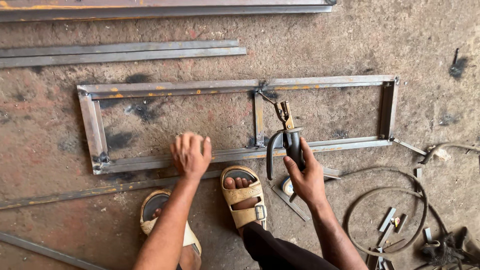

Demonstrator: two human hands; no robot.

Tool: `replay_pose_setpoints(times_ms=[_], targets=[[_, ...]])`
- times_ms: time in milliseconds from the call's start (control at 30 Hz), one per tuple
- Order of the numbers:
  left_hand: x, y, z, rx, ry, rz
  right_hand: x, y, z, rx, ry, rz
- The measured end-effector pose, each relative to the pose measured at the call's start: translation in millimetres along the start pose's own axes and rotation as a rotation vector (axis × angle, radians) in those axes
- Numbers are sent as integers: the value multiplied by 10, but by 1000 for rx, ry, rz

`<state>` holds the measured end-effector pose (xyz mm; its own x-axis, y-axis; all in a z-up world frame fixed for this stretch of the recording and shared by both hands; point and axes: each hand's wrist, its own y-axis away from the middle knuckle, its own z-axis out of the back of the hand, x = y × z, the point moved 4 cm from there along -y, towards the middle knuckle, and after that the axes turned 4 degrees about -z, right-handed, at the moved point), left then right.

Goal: The person welds a rectangular metal frame on the floor using a handheld welding torch. They position a metal bar across the frame and weld it in place, then continue welding along the frame's joints and edges.

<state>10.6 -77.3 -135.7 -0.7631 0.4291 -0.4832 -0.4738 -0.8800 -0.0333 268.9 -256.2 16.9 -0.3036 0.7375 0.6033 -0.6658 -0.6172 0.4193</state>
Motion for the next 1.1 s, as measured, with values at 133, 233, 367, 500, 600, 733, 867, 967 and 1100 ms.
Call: replay_pose_setpoints(times_ms=[133, 233, 367, 500, 600, 733, 867, 967, 1100], targets=[[87, -29, 126, -169, -53, -19, 19, -17, 11, -7, 18, 30], [71, -10, 117, -140, -67, 6, 47, -38, 38, -4, 53, 27], [93, -7, 118, -85, -78, 25, 37, -32, 63, 66, 192, -65], [47, -108, 123, -47, -103, 37, 117, 24, 99, 40, 252, 63], [91, -14, 212, -37, -120, 86, 166, 37, 69, -54, 133, 110], [-60, -73, 223, -94, -133, 28, 265, 34, 123, -149, 133, 271], [35, 17, 116, -131, -99, -73, 220, 85, 95, -16, 209, 10], [157, 83, 85, -115, -141, -100, 292, 87, 128, -7, 191, -5], [144, 123, 47, -126, -172, -152, 344, 115, 262, -85, 134, 106]])
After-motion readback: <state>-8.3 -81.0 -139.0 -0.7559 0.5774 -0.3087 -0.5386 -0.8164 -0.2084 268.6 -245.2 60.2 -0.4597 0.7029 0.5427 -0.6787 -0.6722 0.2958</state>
